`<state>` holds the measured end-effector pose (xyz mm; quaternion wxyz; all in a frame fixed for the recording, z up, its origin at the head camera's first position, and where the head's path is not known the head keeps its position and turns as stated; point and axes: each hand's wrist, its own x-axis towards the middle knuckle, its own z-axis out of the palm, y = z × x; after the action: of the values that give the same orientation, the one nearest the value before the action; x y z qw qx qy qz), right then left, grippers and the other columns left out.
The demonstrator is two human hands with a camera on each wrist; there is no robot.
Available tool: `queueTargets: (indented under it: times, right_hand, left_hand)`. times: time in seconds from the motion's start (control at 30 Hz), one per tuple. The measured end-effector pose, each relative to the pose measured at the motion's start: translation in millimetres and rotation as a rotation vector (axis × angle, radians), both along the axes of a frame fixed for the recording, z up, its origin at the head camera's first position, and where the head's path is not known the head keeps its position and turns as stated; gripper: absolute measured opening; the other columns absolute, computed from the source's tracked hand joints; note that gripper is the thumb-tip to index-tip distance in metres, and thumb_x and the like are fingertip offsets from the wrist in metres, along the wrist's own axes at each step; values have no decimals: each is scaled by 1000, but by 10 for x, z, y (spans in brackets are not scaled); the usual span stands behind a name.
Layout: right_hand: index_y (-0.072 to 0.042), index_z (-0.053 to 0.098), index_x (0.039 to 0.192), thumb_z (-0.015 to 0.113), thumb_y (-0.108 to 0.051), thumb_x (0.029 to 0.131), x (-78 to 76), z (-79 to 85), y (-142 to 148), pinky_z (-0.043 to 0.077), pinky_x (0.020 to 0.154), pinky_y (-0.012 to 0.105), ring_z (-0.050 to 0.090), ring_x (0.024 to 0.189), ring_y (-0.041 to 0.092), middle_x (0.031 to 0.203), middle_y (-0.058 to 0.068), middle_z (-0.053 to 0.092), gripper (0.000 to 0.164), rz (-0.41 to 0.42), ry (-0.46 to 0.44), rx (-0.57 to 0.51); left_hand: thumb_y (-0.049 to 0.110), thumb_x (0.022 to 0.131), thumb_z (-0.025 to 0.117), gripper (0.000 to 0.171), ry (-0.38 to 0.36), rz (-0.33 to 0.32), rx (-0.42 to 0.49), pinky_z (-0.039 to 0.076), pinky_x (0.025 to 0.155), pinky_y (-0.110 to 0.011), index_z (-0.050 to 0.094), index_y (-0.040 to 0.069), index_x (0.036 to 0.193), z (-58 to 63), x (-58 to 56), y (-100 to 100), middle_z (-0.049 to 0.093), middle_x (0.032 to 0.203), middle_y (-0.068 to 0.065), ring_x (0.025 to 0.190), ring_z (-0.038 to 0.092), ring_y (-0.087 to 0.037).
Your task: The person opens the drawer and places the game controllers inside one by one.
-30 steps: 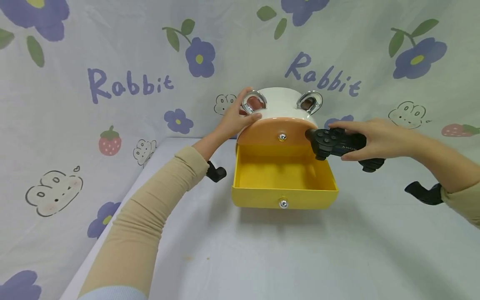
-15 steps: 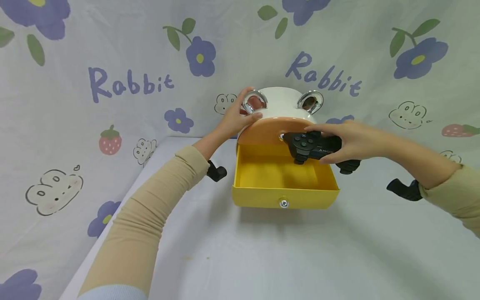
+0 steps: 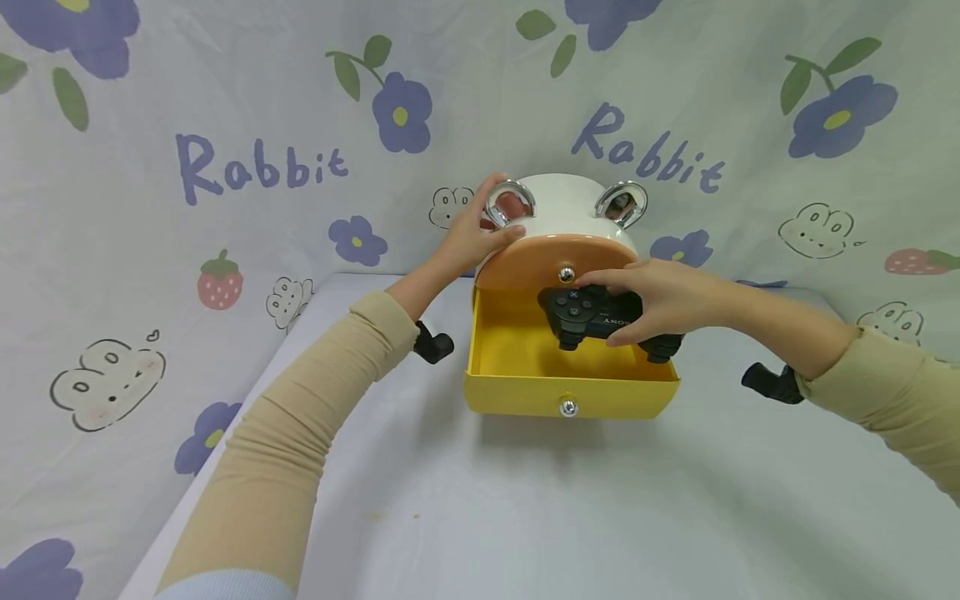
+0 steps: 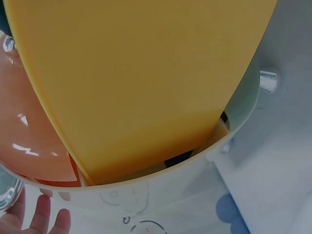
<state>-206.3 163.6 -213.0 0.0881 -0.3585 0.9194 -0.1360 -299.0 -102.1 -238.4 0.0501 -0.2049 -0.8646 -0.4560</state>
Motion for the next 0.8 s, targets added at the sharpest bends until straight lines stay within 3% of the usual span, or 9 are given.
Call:
queueTargets:
  times: [0.17,0.47,0.8]
  right_hand:
    - [-23,44,136,75,-38,73,-26,-62,-81,47,82,44,51,100,23,116,6,56,72,-3,22,36]
    - [-22,43,136,74,-36,74,-56,-143,-219,47,79,37,51,96,20,109,4,59,71,29,32,88]
    - [-21,43,136,73,-38,74,-141,-342,-351,46,80,35,52,90,18,103,4,60,71,59,47,125]
  left_hand:
    - [33,82,67,78,7,-5,2,43,90,-40,20,29,144,-8,-12,-2,37,141,-7,104,50,-26]
    - [33,82,67,78,17,-2,-7,43,90,-40,20,30,145,-22,-25,-3,36,141,-7,104,50,-26]
    - [33,82,67,79,24,-5,-9,43,90,-42,20,30,145,-27,-30,-11,35,143,-7,107,48,-27]
